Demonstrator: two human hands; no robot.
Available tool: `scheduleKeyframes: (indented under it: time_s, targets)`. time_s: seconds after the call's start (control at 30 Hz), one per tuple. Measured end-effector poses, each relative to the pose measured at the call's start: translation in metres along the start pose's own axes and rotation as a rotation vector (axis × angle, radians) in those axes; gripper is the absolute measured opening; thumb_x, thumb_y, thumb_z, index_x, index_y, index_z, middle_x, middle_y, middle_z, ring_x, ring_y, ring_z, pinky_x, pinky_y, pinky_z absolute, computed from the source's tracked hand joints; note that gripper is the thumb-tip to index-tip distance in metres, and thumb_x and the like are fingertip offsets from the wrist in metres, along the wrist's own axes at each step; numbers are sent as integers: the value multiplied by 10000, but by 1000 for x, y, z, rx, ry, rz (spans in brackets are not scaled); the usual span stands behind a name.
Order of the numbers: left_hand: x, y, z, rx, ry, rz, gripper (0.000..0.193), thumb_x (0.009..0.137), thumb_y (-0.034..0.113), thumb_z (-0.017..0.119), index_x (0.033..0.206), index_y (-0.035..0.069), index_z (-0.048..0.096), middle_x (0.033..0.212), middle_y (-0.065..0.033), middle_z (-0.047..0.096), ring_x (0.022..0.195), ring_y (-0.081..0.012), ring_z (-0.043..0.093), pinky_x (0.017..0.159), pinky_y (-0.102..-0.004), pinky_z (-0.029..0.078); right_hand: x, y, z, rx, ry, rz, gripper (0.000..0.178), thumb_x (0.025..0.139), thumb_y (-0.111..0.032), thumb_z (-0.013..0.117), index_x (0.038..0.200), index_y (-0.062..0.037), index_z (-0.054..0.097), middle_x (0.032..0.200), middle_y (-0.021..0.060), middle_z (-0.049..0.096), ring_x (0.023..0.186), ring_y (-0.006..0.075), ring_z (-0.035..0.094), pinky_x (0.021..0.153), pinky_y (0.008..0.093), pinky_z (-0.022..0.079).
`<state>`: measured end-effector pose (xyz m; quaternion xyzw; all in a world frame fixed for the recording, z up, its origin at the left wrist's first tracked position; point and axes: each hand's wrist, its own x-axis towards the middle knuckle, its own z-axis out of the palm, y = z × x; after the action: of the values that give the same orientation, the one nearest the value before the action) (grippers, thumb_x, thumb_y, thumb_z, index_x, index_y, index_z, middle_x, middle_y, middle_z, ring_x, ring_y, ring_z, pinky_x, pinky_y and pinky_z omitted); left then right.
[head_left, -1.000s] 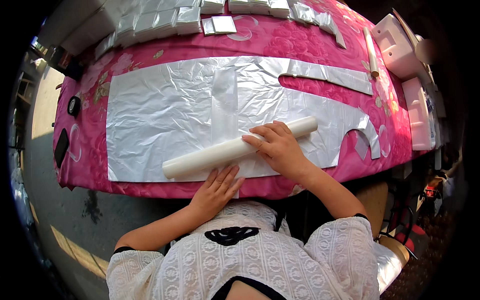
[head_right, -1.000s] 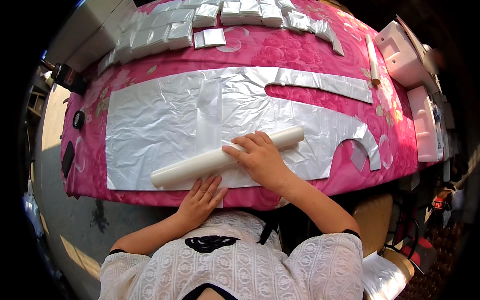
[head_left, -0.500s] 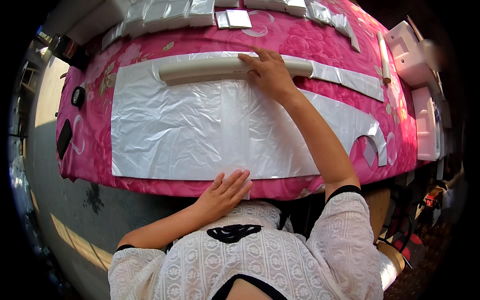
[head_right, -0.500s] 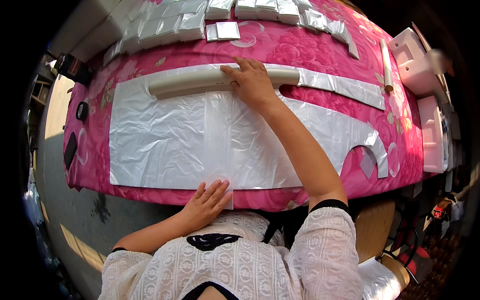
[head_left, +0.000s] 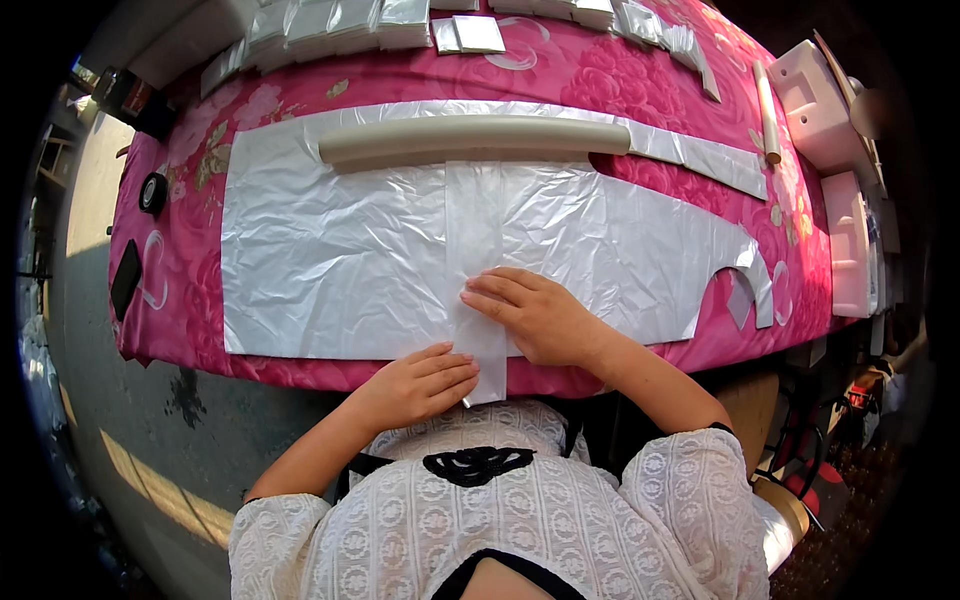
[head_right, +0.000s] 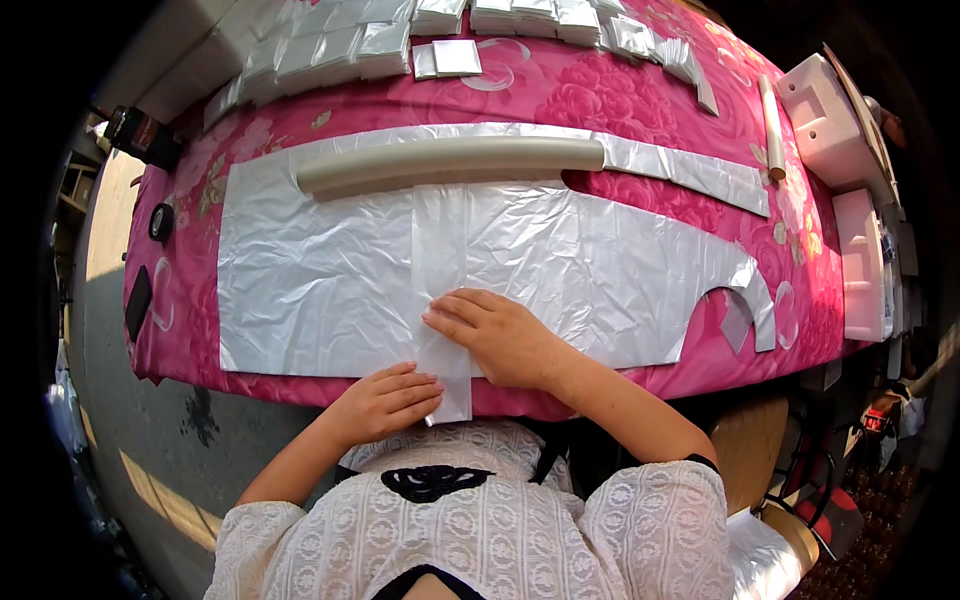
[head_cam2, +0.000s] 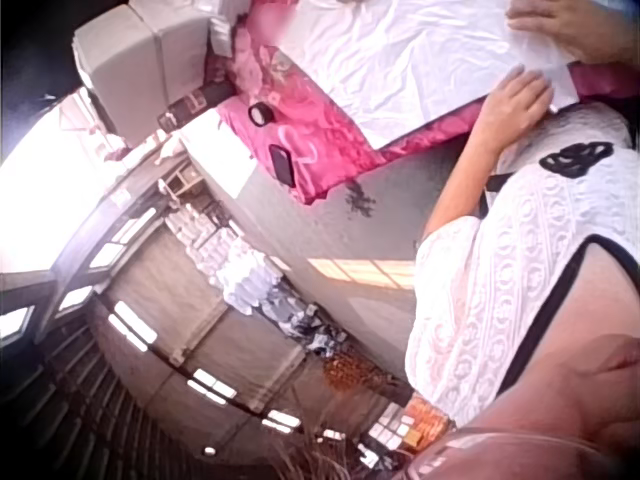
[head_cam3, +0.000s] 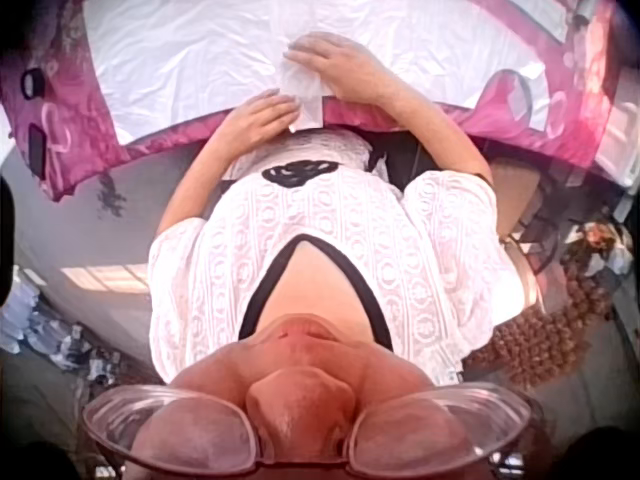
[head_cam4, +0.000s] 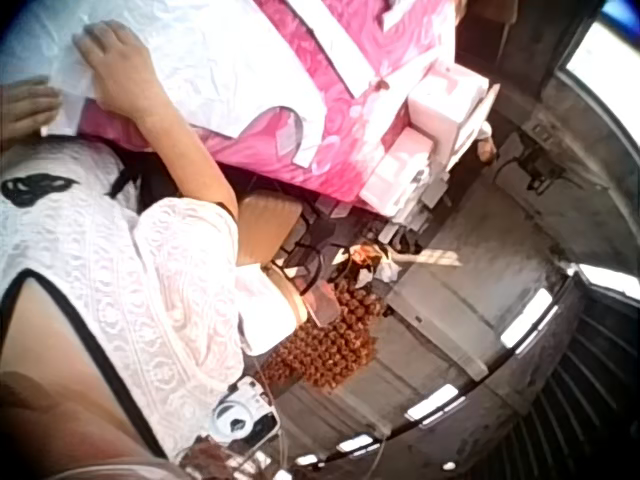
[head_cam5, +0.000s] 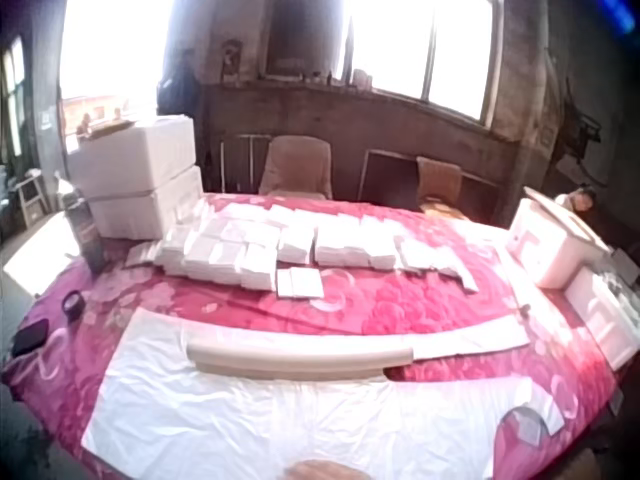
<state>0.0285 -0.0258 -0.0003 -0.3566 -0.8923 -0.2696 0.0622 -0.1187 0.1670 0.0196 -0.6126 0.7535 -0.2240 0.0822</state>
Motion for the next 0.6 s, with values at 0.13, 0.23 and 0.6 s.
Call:
scheduleKeyframes:
  time_s: [0.13,0.23,0.6]
  targets:
    - [8,3,-3,-248,215,-35,319,752,106,608,1068,64,599,1137,-99,590,1109,-235,541,973,-407,410,1,1,3,151,88,30,511,667,-8,580,1176,-21,527,1188,106,537,1113,269,494,967,354,394]
    - [17,-4,-12,-141,188,-67,421,719,130,634,1128,60,567,1197,-109,554,1141,-249,515,990,-423,385,-2,4,15,64,143,46,452,678,-2,572,1130,-16,552,1153,103,553,1075,268,517,926,354,426]
    - [38,-30,-4,26,259,-336,452,691,78,624,1133,-6,575,1071,-160,614,950,-291,597,814,-379,466,-3,10,8,43,240,157,279,711,-40,621,986,-79,644,925,49,629,854,219,602,711,314,492]
